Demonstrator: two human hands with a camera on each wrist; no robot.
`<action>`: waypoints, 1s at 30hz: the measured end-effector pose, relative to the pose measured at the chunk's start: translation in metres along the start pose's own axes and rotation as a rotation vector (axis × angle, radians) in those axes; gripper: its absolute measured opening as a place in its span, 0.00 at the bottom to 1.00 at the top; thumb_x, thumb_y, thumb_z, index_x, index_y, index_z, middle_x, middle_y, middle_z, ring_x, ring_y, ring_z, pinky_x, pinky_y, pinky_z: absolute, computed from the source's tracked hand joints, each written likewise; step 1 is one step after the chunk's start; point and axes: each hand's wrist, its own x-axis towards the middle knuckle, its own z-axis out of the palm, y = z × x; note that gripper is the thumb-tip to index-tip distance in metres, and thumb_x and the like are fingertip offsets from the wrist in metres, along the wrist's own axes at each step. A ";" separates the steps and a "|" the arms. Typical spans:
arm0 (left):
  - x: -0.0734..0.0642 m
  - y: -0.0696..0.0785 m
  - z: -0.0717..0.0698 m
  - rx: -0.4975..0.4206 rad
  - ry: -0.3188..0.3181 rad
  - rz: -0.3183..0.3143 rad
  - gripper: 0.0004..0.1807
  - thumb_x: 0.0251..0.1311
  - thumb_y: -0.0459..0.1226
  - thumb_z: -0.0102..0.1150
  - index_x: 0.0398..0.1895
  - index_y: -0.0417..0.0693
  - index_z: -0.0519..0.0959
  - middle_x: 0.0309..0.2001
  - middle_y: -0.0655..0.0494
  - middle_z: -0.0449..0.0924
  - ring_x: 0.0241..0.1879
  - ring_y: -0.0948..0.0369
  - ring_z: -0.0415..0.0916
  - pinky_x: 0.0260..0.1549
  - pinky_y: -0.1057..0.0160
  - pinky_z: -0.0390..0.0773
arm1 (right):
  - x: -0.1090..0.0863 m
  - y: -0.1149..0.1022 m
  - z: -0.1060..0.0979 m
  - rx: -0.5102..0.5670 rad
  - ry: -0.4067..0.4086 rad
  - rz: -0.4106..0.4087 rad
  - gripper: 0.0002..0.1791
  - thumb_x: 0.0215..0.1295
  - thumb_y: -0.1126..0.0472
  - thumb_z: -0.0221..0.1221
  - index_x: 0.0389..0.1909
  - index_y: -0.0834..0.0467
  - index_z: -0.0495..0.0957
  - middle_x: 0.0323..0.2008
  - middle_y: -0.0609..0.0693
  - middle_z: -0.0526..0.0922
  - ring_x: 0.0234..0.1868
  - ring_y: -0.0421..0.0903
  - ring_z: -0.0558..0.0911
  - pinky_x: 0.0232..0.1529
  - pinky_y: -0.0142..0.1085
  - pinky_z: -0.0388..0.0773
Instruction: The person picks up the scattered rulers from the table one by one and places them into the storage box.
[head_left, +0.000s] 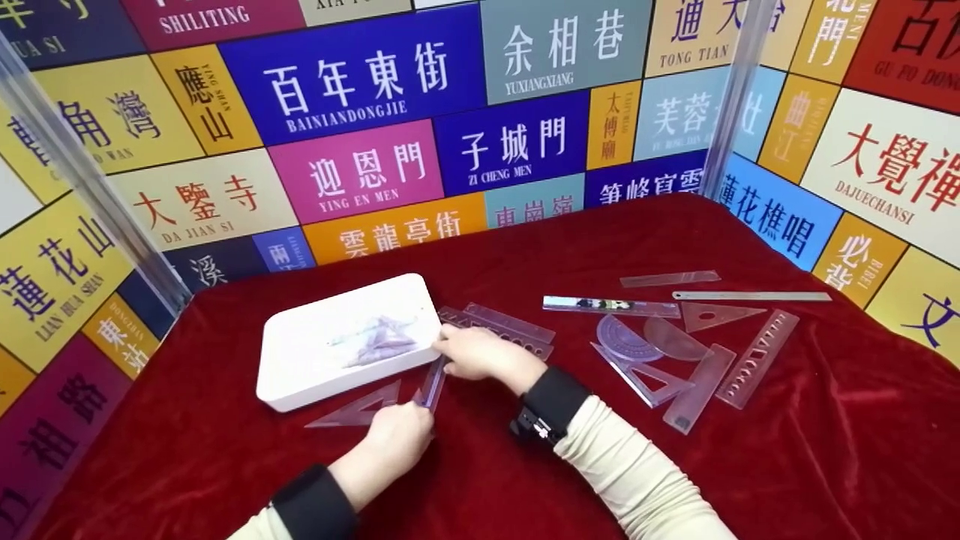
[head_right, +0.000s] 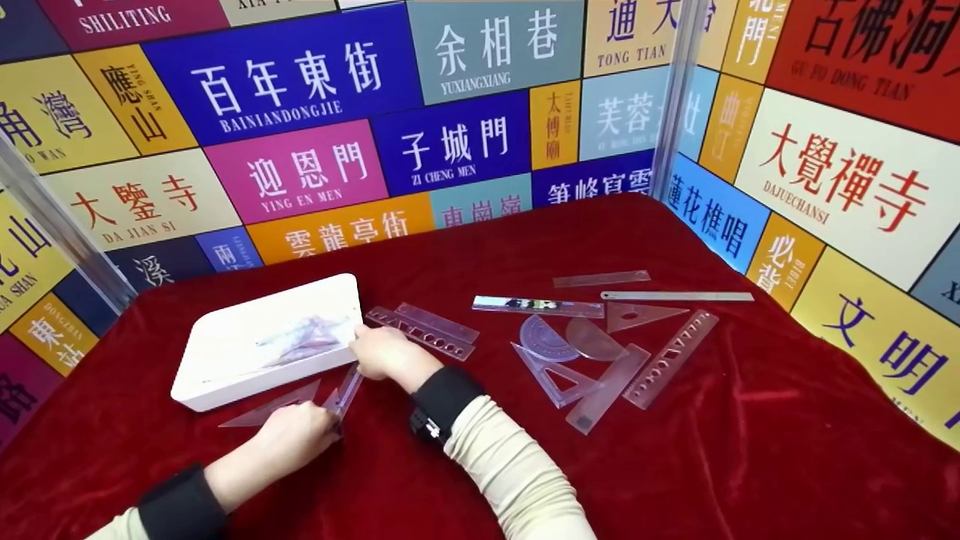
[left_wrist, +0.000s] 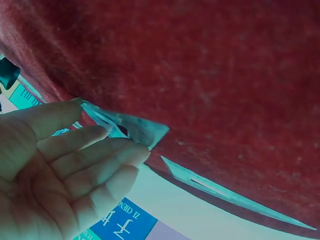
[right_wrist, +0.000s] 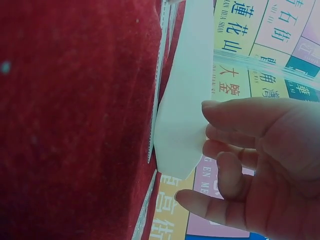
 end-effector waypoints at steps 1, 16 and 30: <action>0.000 0.000 0.000 -0.010 -0.004 -0.013 0.11 0.37 0.38 0.69 0.14 0.43 0.77 0.15 0.51 0.75 0.15 0.53 0.75 0.13 0.57 0.72 | 0.000 0.000 0.000 0.000 0.001 -0.002 0.19 0.62 0.57 0.55 0.54 0.55 0.73 0.49 0.53 0.71 0.48 0.48 0.77 0.48 0.43 0.74; -0.005 -0.002 -0.005 -0.066 -0.003 -0.129 0.07 0.37 0.30 0.64 0.12 0.50 0.79 0.16 0.50 0.77 0.17 0.51 0.75 0.14 0.54 0.73 | -0.001 -0.001 -0.002 0.002 0.015 -0.024 0.18 0.61 0.57 0.55 0.52 0.55 0.73 0.49 0.53 0.72 0.47 0.48 0.77 0.47 0.43 0.74; -0.008 -0.002 -0.012 -0.137 -0.034 -0.176 0.07 0.37 0.28 0.63 0.12 0.44 0.75 0.17 0.47 0.77 0.19 0.49 0.77 0.15 0.53 0.74 | 0.001 -0.006 0.000 -0.014 0.006 0.035 0.20 0.61 0.56 0.56 0.54 0.53 0.72 0.48 0.51 0.71 0.44 0.50 0.78 0.41 0.45 0.76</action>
